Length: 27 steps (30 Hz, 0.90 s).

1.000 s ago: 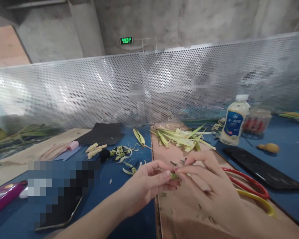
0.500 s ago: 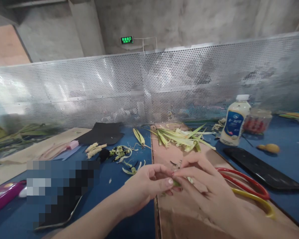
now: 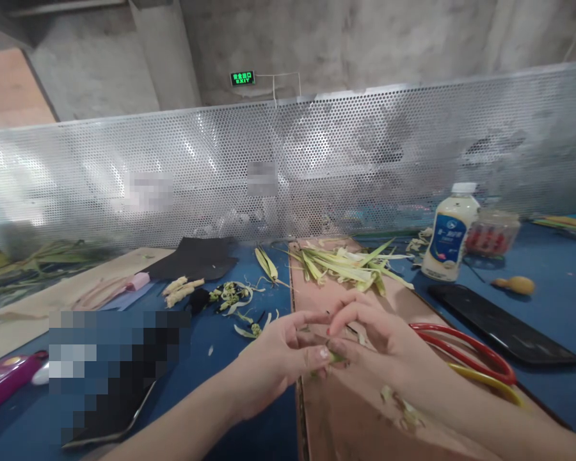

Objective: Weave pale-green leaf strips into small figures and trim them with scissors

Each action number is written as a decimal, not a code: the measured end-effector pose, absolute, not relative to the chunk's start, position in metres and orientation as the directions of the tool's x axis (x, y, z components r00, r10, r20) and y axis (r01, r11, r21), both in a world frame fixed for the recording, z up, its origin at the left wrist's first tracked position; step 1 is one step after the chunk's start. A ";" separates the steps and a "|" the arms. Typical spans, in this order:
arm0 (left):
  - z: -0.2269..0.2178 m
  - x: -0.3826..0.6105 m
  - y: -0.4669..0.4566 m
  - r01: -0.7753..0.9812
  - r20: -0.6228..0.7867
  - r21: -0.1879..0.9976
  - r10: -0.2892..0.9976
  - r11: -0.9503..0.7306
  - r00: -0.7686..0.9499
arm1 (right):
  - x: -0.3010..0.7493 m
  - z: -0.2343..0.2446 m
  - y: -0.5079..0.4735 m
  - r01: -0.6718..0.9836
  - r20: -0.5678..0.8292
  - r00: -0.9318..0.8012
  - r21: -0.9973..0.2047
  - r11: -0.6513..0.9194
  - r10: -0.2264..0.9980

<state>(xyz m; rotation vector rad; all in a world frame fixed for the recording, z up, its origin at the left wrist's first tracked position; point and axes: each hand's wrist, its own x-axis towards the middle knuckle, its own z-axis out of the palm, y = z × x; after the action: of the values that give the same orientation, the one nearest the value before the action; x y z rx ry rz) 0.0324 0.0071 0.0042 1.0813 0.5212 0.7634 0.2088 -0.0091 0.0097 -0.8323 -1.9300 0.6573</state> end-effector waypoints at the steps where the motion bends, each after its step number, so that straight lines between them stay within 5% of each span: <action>1: 0.005 0.033 0.007 -0.303 -0.010 0.915 0.765 0.267 0.644 | 0.209 0.011 -0.011 0.308 0.537 -0.363 -0.703 0.641 0.762; 13: -0.001 0.035 0.009 -0.446 0.012 0.833 0.795 0.327 0.606 | 0.210 0.015 -0.012 0.419 0.617 -0.430 -0.511 0.751 0.659; 27: 0.002 0.037 0.006 -0.346 0.035 0.918 0.828 0.195 0.560 | 0.204 0.018 -0.014 0.450 0.520 -0.344 -0.640 0.623 0.782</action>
<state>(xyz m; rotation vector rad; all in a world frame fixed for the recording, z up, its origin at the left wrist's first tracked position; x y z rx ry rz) 0.0370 0.0059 0.0023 1.0831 0.5378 0.8799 0.2043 -0.0140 0.0177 -0.9687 -1.9927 0.4926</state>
